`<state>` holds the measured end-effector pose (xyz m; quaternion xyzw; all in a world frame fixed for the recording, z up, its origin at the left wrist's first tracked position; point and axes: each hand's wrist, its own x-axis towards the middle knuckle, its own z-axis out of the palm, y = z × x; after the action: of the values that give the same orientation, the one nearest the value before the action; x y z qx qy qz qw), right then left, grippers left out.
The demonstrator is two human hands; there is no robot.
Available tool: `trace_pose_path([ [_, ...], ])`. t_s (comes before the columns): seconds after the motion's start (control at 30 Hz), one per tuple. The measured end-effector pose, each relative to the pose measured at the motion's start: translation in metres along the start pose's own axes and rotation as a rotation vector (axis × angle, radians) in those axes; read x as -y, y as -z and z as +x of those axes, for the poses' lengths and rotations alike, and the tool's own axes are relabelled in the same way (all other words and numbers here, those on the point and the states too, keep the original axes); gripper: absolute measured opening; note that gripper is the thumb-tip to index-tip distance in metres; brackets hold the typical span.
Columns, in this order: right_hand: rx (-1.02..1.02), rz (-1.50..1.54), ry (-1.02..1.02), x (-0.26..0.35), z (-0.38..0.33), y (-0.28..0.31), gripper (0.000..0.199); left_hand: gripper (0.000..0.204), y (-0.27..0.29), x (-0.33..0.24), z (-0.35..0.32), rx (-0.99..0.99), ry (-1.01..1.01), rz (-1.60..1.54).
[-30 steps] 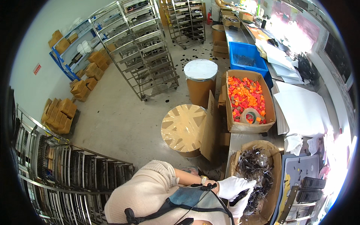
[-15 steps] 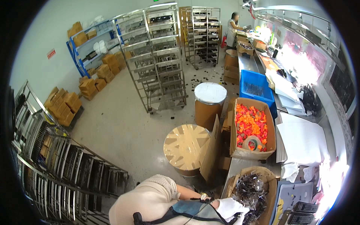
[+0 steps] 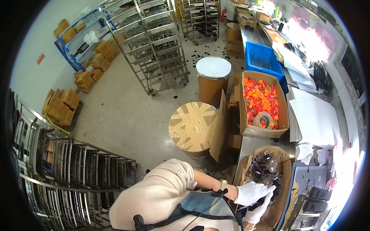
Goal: The person picks small black hair accessories from a box, places them onto a metal rack, and then moves the rack to a nearby shelf. The person repeats this process, handling the items one at a time.
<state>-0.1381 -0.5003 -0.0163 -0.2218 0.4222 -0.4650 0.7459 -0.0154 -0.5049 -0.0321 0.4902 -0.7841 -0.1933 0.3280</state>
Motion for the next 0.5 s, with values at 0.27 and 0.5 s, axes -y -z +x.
trace_pose_path([
  [0.27, -0.195, 0.164, 0.102, -0.006, 0.004, 0.022, 0.042, 0.076, 0.000, -0.010, 0.019, 0.032, -0.076, -0.240],
  [0.5, -0.122, 0.143, 0.042, 0.005, -0.009, 0.082, 0.047, 0.088, -0.017, -0.008, 0.035, 0.171, -0.309, -0.227],
])
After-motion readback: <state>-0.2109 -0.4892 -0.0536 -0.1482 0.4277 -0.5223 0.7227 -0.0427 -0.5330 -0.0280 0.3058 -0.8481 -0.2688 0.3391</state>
